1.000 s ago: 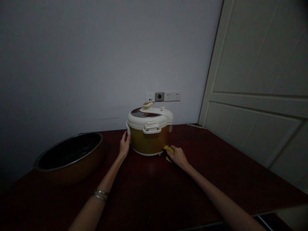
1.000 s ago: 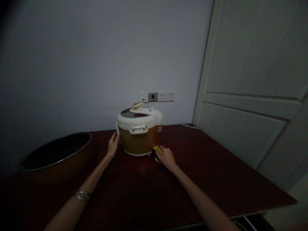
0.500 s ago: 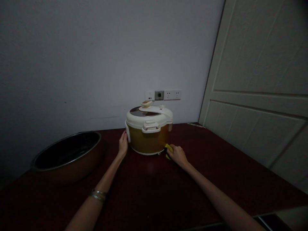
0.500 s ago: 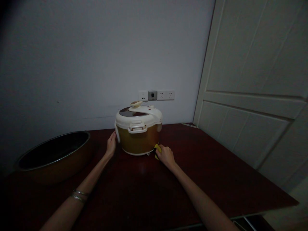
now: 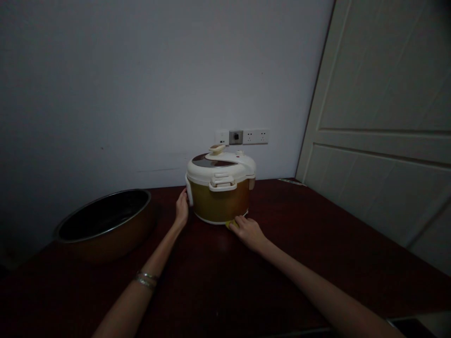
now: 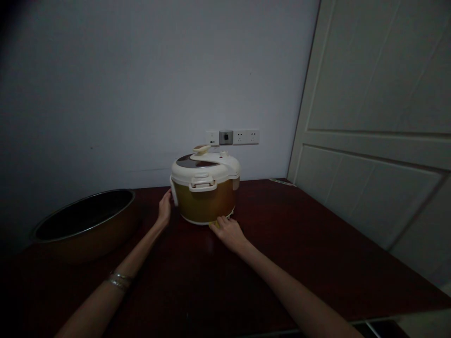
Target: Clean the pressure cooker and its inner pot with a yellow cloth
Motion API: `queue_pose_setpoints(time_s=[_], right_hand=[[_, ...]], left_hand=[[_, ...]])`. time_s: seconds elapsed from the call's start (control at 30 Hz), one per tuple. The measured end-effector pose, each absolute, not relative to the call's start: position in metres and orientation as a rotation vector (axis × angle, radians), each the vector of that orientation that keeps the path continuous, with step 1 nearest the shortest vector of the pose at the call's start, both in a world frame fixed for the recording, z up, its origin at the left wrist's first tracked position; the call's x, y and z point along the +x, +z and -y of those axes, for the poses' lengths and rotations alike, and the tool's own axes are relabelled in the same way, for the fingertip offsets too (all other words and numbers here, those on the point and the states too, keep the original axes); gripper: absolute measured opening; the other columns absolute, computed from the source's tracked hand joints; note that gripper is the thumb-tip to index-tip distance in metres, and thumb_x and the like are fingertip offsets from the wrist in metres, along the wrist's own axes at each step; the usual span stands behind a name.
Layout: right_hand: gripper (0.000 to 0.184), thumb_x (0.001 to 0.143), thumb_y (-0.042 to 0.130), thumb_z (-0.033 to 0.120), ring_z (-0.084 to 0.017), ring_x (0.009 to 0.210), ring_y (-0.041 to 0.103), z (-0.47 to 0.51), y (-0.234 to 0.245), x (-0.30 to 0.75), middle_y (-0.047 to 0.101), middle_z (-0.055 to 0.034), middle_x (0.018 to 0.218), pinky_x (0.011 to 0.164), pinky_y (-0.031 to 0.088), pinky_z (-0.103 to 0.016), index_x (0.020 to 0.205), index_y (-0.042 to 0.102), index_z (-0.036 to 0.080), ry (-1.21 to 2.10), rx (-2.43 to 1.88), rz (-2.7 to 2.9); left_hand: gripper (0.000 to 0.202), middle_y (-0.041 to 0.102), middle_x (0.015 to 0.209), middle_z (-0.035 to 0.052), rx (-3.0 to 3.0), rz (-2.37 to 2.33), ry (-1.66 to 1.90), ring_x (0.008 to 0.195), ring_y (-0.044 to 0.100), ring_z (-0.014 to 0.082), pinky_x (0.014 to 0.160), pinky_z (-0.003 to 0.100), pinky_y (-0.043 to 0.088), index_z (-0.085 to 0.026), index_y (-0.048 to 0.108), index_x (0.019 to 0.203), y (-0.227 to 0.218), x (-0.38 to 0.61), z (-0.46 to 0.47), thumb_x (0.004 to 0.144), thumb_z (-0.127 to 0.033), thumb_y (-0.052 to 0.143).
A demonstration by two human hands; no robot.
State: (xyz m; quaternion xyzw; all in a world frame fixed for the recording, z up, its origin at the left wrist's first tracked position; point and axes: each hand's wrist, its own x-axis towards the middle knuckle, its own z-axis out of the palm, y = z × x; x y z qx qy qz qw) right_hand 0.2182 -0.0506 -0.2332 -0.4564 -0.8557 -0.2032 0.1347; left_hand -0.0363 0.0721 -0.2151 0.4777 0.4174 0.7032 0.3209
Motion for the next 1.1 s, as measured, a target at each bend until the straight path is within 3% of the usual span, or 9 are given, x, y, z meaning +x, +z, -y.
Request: queue_pose_setpoints(time_s=[0.2, 0.3, 0.53, 0.7, 0.97, 1.1], right_hand=[[0.016, 0.089, 0.051, 0.016, -0.017, 0.080, 0.056, 0.053, -0.233, 0.220, 0.061, -0.0075, 0.088, 0.065, 0.040, -0.027, 0.102, 0.060, 0.020, -0.869, -1.043, 2.413], [0.019, 0.090, 0.050, 0.017, -0.019, 0.082, 0.057, 0.061, -0.221, 0.211, 0.063, -0.0092, 0.093, 0.067, 0.042, -0.030, 0.106, 0.059, 0.020, -0.957, -0.852, 2.339], [0.020, 0.092, 0.049, 0.019, -0.021, 0.108, 0.057, 0.042, -0.178, 0.163, 0.064, -0.0064, 0.117, 0.094, 0.044, -0.038, 0.104, 0.064, 0.016, -1.082, -0.387, 2.209], [0.024, 0.092, 0.046, 0.015, -0.024, 0.119, 0.052, 0.001, -0.161, 0.124, 0.062, -0.0105, 0.122, 0.101, 0.043, -0.040, 0.107, 0.064, 0.010, -1.105, -0.397, 2.108], [0.019, 0.088, 0.052, 0.014, -0.022, 0.108, 0.060, 0.001, -0.240, 0.121, 0.069, -0.0087, 0.109, 0.092, 0.051, -0.035, 0.096, 0.069, 0.011, -1.010, -0.394, 2.229], [0.022, 0.089, 0.050, 0.012, -0.025, 0.112, 0.057, -0.006, -0.205, 0.112, 0.066, -0.0112, 0.114, 0.098, 0.047, -0.039, 0.102, 0.067, 0.008, -1.063, -0.467, 2.185]], left_hand=[[0.041, 0.063, 0.120, 0.0121, 1.229, -1.092, 1.848, 0.109, 0.059, 0.0233, 0.093, 0.035, 0.045, -0.013, 0.061, 0.115, -0.215, -0.040, -0.072, 0.085, -0.034, 0.043], [0.040, 0.064, 0.118, 0.0109, 1.210, -1.063, 1.847, 0.107, 0.060, 0.0227, 0.090, 0.035, 0.047, -0.015, 0.062, 0.113, -0.219, -0.042, -0.075, 0.084, -0.036, 0.044], [0.040, 0.065, 0.117, 0.0100, 1.105, -0.908, 1.833, 0.108, 0.060, 0.0222, 0.093, 0.035, 0.046, -0.016, 0.063, 0.111, -0.223, -0.044, -0.082, 0.081, -0.036, 0.047], [0.036, 0.063, 0.121, 0.0100, 1.020, -0.897, 1.830, 0.112, 0.058, 0.0218, 0.097, 0.035, 0.043, -0.016, 0.065, 0.105, -0.218, -0.046, -0.076, 0.079, -0.031, 0.046], [0.039, 0.059, 0.128, 0.0102, 0.960, -0.898, 1.774, 0.120, 0.053, 0.0194, 0.101, 0.033, 0.038, -0.016, 0.065, 0.108, -0.210, -0.043, -0.068, 0.086, -0.032, 0.037], [0.039, 0.062, 0.123, 0.0093, 0.938, -0.875, 1.749, 0.117, 0.056, 0.0193, 0.100, 0.033, 0.040, -0.017, 0.065, 0.107, -0.211, -0.044, -0.068, 0.088, -0.033, 0.035]])
